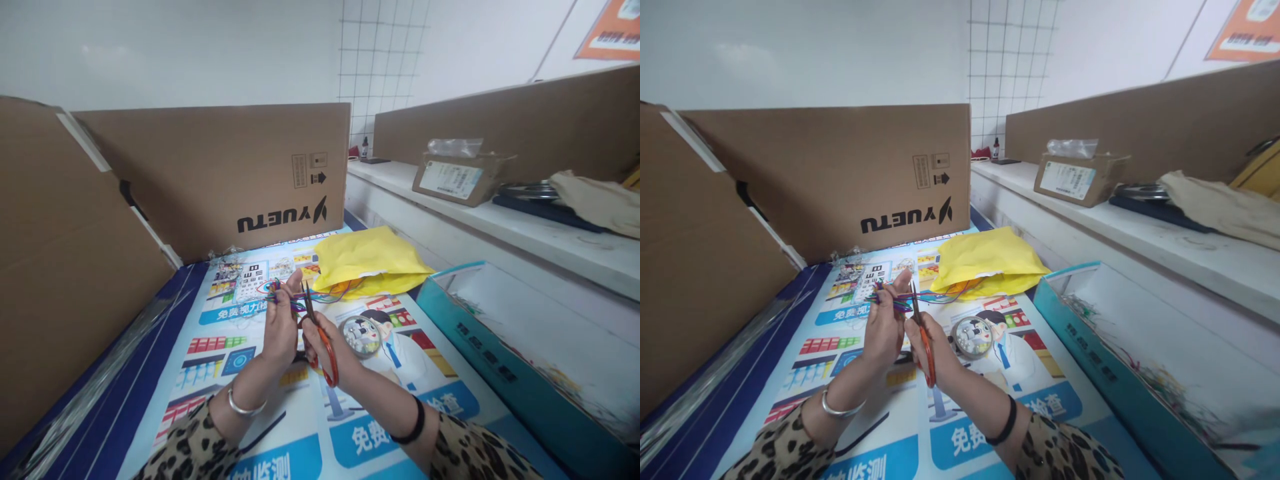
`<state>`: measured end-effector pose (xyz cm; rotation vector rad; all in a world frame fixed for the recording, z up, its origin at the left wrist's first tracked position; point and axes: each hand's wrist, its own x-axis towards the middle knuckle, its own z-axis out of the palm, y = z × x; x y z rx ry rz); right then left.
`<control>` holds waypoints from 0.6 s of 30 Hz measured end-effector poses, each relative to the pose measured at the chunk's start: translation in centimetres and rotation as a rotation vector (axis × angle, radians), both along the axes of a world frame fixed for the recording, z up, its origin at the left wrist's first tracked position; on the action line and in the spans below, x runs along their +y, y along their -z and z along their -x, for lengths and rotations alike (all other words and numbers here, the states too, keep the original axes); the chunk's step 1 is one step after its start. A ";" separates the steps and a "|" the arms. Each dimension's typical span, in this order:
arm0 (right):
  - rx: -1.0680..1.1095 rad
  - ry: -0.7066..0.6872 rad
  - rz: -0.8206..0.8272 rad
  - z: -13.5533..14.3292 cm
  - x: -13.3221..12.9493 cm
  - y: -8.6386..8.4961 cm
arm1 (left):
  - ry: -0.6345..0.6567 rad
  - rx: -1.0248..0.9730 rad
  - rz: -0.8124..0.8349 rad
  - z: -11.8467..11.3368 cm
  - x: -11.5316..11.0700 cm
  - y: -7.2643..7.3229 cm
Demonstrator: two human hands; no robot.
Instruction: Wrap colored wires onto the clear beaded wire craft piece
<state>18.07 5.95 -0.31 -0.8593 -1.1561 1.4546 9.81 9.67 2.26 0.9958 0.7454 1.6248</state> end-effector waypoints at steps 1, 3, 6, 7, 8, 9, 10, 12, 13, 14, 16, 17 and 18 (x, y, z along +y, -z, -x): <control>0.016 -0.002 0.001 0.0 0.0 0.1 | -0.002 0.013 -0.001 0.0 0.0 0.0; 0.029 -0.005 0.009 0.0 0.0 0.3 | -0.007 0.027 -0.003 0.1 0.0 -0.1; 0.042 -0.013 0.019 -0.2 0.0 0.3 | 0.016 0.006 0.030 0.3 0.2 -0.2; 0.047 -0.014 0.023 -0.4 0.0 0.4 | 0.047 -0.008 0.047 0.4 0.4 -0.2; 0.051 -0.015 0.028 -0.6 0.0 0.3 | 0.096 -0.019 0.064 0.6 0.6 -0.1; 0.052 -0.017 0.036 -0.7 0.0 0.3 | 0.158 -0.016 0.073 0.7 0.8 0.1; 0.054 -0.017 0.050 -0.9 0.0 0.3 | 0.223 0.001 0.076 0.8 1.1 0.4; 0.061 -0.017 0.090 -1.3 0.1 0.0 | 0.324 0.065 0.066 1.1 1.6 1.0; 0.065 -0.018 0.107 -1.4 0.1 -0.1 | 0.354 0.102 0.059 1.2 1.8 1.3; 0.069 -0.020 0.119 -1.6 0.1 -0.2 | 0.371 0.134 0.051 1.3 2.0 1.7; 0.064 -0.026 0.119 -2.0 0.0 -0.5 | 0.368 0.184 0.035 1.5 2.3 2.3; 0.058 -0.029 0.113 -2.1 0.0 -0.6 | 0.357 0.213 0.024 1.6 2.4 2.5; 0.053 -0.030 0.109 -2.3 0.0 -0.7 | 0.344 0.243 0.012 1.8 2.5 2.7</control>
